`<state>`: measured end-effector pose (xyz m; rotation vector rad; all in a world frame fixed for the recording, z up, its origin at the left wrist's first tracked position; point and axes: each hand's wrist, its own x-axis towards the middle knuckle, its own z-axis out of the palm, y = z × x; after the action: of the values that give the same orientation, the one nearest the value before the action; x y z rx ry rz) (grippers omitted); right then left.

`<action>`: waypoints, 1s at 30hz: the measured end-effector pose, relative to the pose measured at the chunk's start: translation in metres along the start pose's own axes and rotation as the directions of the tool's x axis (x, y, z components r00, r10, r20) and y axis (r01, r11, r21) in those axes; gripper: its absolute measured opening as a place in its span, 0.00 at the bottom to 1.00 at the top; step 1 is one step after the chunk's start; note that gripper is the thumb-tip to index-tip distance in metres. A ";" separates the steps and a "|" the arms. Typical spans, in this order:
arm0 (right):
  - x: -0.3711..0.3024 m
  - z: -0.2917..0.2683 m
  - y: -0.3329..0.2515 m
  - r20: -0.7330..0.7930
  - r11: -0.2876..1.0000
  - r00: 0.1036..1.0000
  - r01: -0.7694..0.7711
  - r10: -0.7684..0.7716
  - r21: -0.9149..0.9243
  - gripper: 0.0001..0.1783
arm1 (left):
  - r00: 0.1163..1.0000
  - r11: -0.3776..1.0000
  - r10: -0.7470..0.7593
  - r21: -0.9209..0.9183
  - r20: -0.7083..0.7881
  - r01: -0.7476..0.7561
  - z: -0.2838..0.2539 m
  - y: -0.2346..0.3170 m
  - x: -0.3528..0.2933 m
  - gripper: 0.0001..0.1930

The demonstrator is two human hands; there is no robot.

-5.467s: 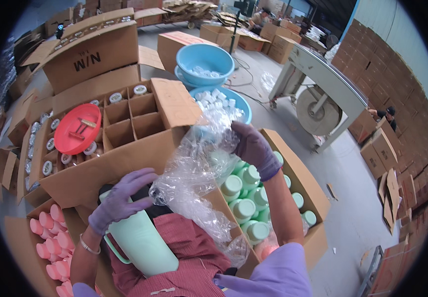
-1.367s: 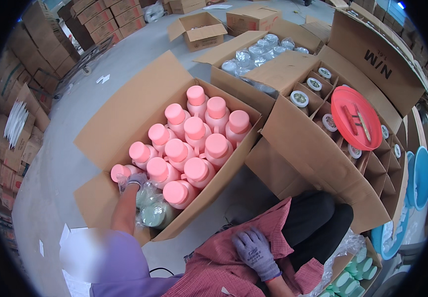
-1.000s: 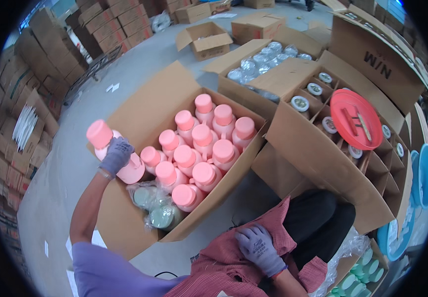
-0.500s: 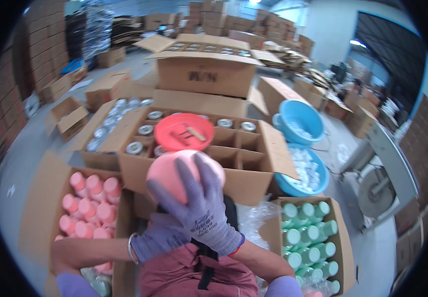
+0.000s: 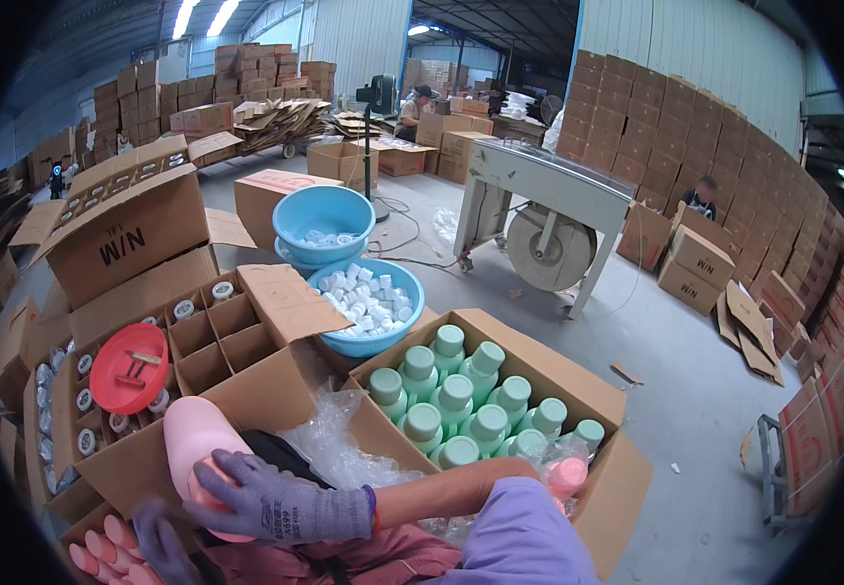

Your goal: The person assembles thermos bottles by inserting inner glass liners into colored outer shells, screwing on lids, and wrapping each unit in plastic. The person alternates between pink and green bottles, handling lids and liners from nearby boxes and basins.

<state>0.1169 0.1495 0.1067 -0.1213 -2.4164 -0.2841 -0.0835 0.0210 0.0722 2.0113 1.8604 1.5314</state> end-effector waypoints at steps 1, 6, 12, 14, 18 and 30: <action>-0.001 0.006 -0.003 -0.013 0.998 0.998 0.056 -0.057 -0.024 0.31 | 0.998 0.997 -0.052 -0.054 0.022 0.053 0.008 -0.013 0.013 0.15; 0.004 0.029 -0.017 0.080 0.933 0.930 0.360 -0.360 0.019 0.30 | 0.966 0.978 -0.099 -0.155 0.238 0.138 0.049 -0.067 0.080 0.18; 0.093 -0.043 0.028 -0.145 0.634 0.748 0.635 -0.647 0.442 0.21 | 0.975 0.968 0.035 -0.250 0.217 0.021 0.061 -0.051 0.069 0.17; 0.120 -0.013 0.063 -0.166 0.785 0.913 0.406 -0.374 0.468 0.40 | 0.953 0.953 0.175 0.199 0.247 -0.226 0.065 -0.033 0.015 0.18; 0.172 0.102 0.143 -0.207 0.920 0.963 -0.084 0.174 0.382 0.50 | 0.876 0.813 0.396 0.338 0.274 -0.473 0.082 -0.011 -0.066 0.25; 0.119 0.147 0.123 0.166 0.768 0.961 -0.278 0.223 0.577 0.29 | 0.807 0.601 -0.588 -0.701 -0.061 0.385 0.044 -0.074 -0.001 0.30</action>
<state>-0.0459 0.3046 0.0970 -0.1702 -2.4202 0.6252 -0.1118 0.0675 0.0056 0.8908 1.4199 1.9654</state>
